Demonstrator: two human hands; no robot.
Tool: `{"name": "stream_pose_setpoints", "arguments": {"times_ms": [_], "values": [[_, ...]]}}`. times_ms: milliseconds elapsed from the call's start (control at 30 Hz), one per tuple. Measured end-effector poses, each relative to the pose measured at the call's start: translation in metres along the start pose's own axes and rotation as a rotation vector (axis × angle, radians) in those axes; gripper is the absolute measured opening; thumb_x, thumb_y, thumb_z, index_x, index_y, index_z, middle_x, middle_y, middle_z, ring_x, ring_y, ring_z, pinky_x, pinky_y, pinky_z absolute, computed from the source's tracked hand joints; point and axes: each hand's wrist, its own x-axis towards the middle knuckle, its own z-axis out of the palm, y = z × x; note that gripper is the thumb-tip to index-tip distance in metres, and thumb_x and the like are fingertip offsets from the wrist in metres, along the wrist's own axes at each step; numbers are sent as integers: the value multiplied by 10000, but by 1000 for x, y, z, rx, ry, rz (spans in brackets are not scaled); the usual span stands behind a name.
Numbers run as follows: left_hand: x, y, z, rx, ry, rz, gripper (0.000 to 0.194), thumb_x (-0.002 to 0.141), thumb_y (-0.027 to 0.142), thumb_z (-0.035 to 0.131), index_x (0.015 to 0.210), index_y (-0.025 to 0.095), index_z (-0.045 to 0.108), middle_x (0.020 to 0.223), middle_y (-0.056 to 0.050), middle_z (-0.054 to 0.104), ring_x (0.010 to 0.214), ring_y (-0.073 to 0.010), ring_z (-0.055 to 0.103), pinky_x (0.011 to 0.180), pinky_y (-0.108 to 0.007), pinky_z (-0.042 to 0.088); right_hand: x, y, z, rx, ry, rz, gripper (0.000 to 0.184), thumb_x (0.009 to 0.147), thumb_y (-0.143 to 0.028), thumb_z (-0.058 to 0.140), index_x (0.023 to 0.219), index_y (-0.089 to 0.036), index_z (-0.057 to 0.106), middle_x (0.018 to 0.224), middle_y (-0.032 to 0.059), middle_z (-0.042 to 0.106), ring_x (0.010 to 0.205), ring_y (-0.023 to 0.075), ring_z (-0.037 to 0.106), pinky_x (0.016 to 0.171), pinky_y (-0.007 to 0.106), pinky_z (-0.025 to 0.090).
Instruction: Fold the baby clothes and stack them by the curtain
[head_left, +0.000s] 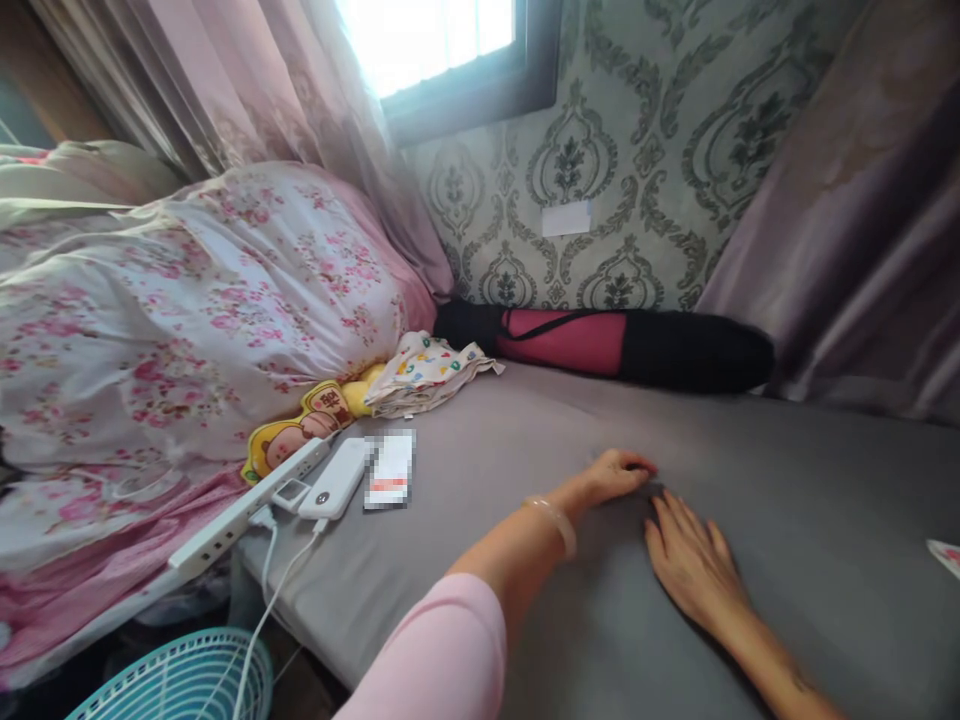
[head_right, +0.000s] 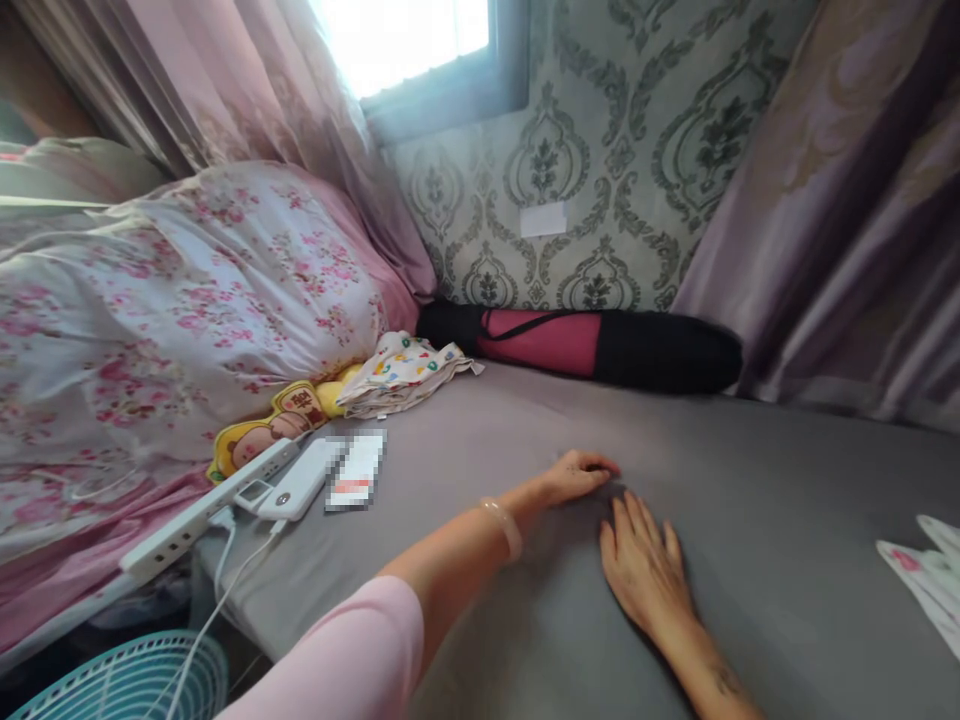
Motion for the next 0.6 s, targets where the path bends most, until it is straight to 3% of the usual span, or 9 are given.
{"name": "stream_pose_setpoints", "arguments": {"times_ms": [133,167,233,300,433,500,600], "values": [[-15,-30,-41,-47,157,-102,355,912,359,561,1210,165,554,1215,-89,573,1028,-220,594,859,-426,522,-3,-1,-6,-44,14,-17,625,910,-370,155,1317,-100,545,1414,162,485,1316,294,435,1101,516,268],[-22,-42,-57,-48,208,-139,306,943,350,503,1192,186,572,1225,-89,573,1031,-202,591,870,-407,518,-3,-1,-6,-50,16,-22,632,914,-369,146,1310,-86,550,1410,166,489,1312,299,438,1096,519,273],[-40,-66,-96,-44,318,-223,325,885,296,589,1167,134,590,1117,-98,632,958,-206,621,825,-392,531,-3,-1,-6,-49,26,-37,642,924,-365,134,1303,-58,552,1401,175,496,1305,309,442,1087,526,280],[-64,-89,-142,-9,474,-317,237,855,186,541,1041,103,663,957,-99,690,885,-188,637,834,-353,516,-3,-1,-5,-36,42,-51,636,932,-361,139,1299,-44,550,1399,181,496,1304,316,438,1082,532,279],[-124,-125,-230,135,827,-512,272,738,140,539,955,104,698,939,-98,710,967,-233,623,914,-363,463,-4,-1,-4,-15,69,-69,624,933,-354,154,1281,-30,558,1391,199,498,1299,327,439,1076,547,277],[-152,-137,-262,201,958,-605,321,701,130,534,979,102,691,970,-102,710,1018,-257,607,940,-373,439,-3,-1,-5,-10,77,-78,631,935,-356,150,1276,-19,559,1382,207,504,1289,334,446,1070,555,283],[-184,-151,-290,257,1066,-718,366,653,122,539,984,67,685,972,-126,707,1006,-274,614,913,-354,443,-3,-2,-6,-5,85,-82,632,936,-355,151,1269,-11,564,1372,213,513,1279,340,453,1062,560,294]]}}
